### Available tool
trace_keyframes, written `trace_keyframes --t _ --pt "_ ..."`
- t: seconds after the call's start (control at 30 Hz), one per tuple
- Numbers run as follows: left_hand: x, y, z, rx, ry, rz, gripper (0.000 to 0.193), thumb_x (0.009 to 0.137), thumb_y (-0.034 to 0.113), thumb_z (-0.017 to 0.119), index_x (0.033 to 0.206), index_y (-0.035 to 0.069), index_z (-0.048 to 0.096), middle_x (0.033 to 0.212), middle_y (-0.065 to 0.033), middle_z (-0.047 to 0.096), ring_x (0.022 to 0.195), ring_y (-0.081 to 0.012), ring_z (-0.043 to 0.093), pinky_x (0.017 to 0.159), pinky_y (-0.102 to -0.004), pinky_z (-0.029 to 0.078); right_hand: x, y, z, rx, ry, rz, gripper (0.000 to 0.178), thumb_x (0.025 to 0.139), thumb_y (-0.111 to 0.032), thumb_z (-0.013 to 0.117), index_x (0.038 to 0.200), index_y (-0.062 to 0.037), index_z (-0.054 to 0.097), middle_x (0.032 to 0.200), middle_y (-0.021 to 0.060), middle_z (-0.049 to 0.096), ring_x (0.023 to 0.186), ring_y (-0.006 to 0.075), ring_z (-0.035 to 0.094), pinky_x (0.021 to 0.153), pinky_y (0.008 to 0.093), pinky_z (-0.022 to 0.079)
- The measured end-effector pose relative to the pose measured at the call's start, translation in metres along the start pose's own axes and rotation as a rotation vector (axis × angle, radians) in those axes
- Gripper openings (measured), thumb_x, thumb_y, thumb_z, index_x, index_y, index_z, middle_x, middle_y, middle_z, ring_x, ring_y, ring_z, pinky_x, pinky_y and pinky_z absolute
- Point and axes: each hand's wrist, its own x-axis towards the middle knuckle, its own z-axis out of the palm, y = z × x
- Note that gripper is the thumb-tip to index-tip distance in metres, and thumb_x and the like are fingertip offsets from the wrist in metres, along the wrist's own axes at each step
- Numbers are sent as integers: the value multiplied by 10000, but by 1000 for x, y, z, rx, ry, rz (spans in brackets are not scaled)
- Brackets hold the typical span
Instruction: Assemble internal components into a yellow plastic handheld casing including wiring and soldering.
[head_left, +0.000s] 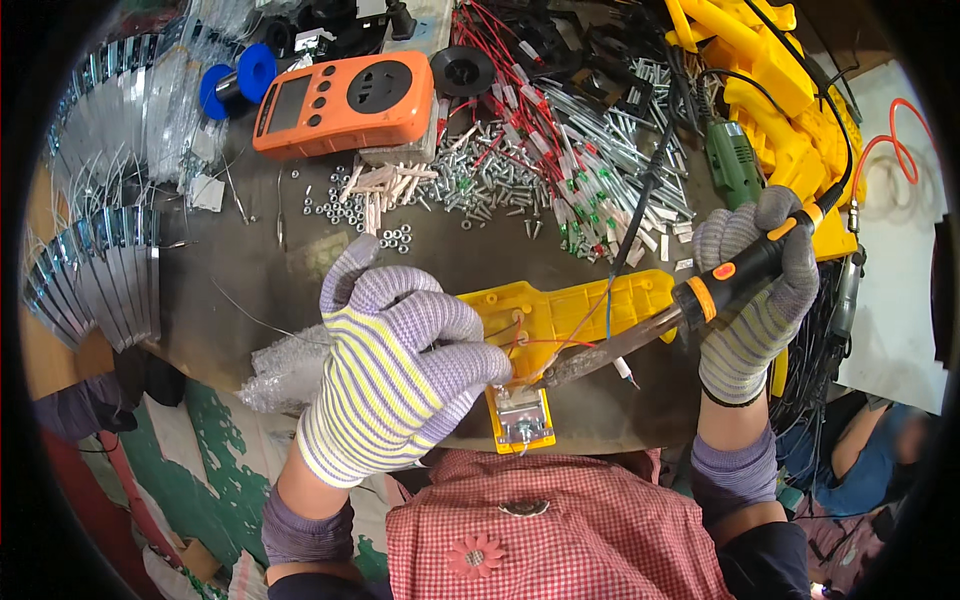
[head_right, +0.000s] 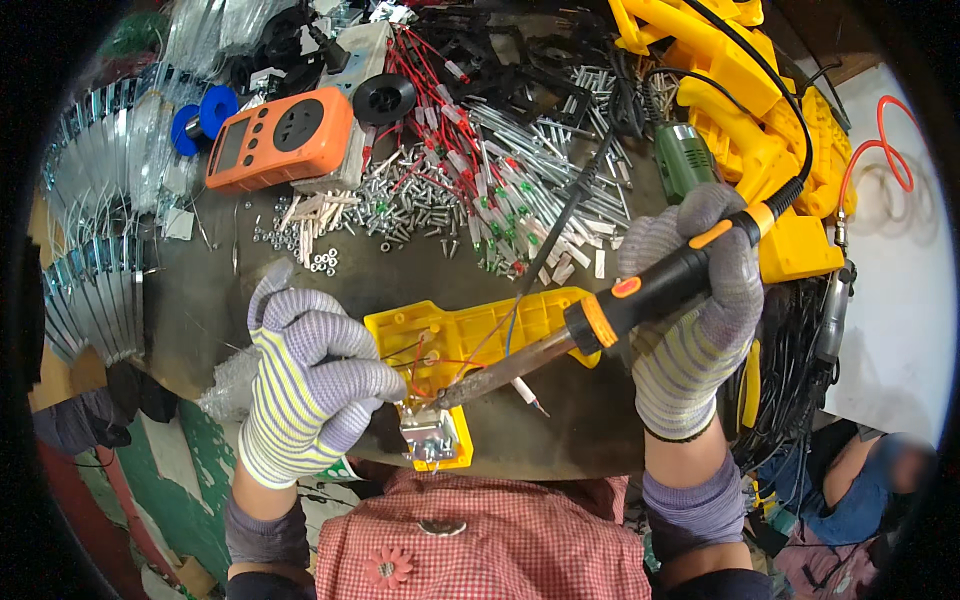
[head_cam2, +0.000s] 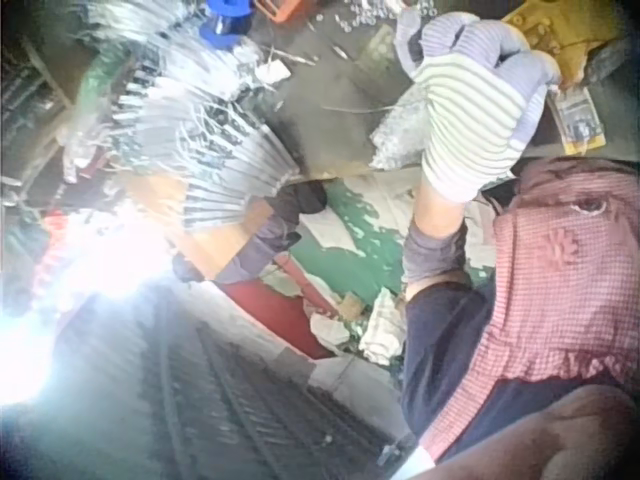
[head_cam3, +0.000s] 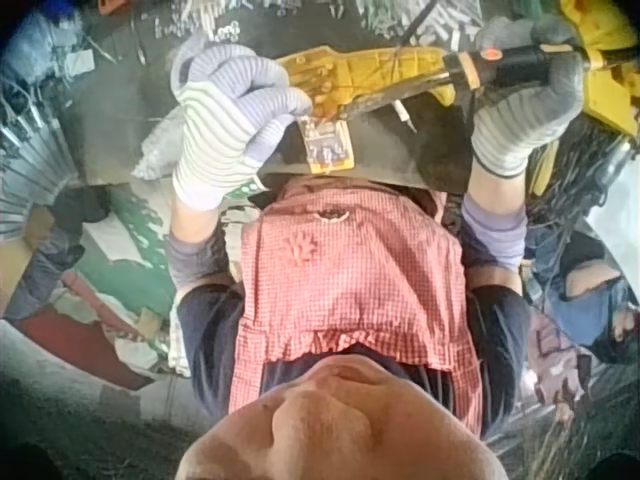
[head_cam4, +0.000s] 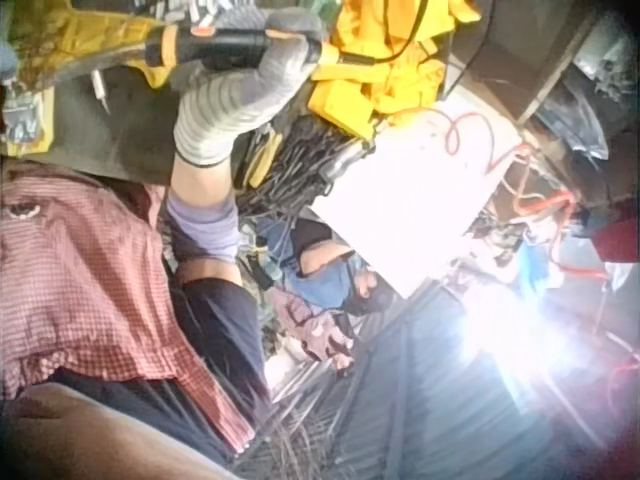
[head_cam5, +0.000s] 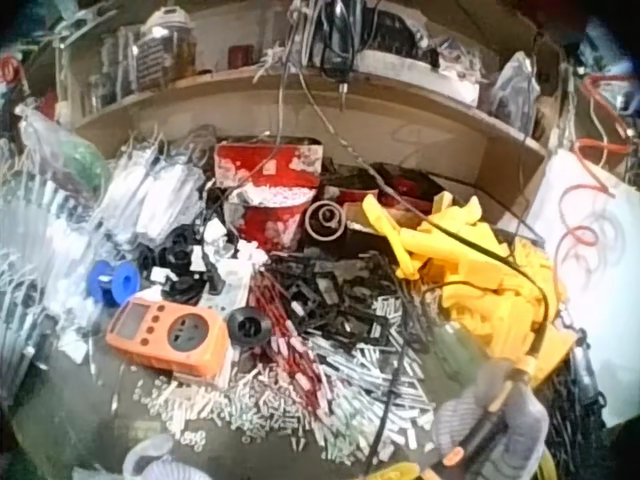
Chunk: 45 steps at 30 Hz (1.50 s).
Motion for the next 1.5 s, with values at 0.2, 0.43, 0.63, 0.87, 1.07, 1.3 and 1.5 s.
trace_keyframes --t 0.2,0.43,0.63,0.87,1.07,1.3,1.5 --pt "1 1 -2 13 -27 -10 125 791 357 658 774 251 721 809 48 592 872 -234 540 1078 -521 297 -1 -2 5 -58 9 -6 376 941 -377 650 1012 -48 481 661 25 499 552 140 520 503 254 421" --pt "2 3 -3 -15 -38 -47 99 779 349 670 771 265 723 816 59 594 889 -244 533 1045 -529 310 0 -1 3 -29 0 -18 382 935 -374 665 1004 -51 471 639 15 477 549 132 502 498 254 413" --pt "0 1 1 15 -11 -23 53 749 334 695 765 289 719 815 63 596 884 -237 537 1032 -525 324 1 -1 1 -22 -46 -17 382 929 -371 677 995 -62 463 636 12 471 556 130 482 502 256 412" --pt "1 1 0 -22 -4 -32 94 698 313 705 783 284 729 808 77 593 854 -227 543 1011 -515 333 1 -1 2 -16 -51 -20 374 926 -365 676 997 -68 460 635 17 470 559 139 484 503 265 420" --pt "0 1 1 -47 -3 -50 101 699 304 706 792 276 733 801 75 592 844 -229 544 985 -507 343 0 0 4 -31 -27 -21 340 962 -393 621 1008 -87 479 615 3 452 533 126 436 493 267 374" --pt "1 3 -2 5 -49 -50 167 624 259 777 760 319 703 908 81 587 944 -207 552 1016 -549 332 1 1 1 -62 -35 -52 315 999 -410 566 1014 -105 493 595 -9 444 500 108 387 469 272 325" --pt "1 2 -2 6 -46 -34 166 624 264 781 758 322 701 914 81 590 948 -208 551 1028 -550 327 1 1 1 -73 -28 -49 322 1002 -425 555 1025 -113 478 572 -2 412 485 124 383 429 271 333"
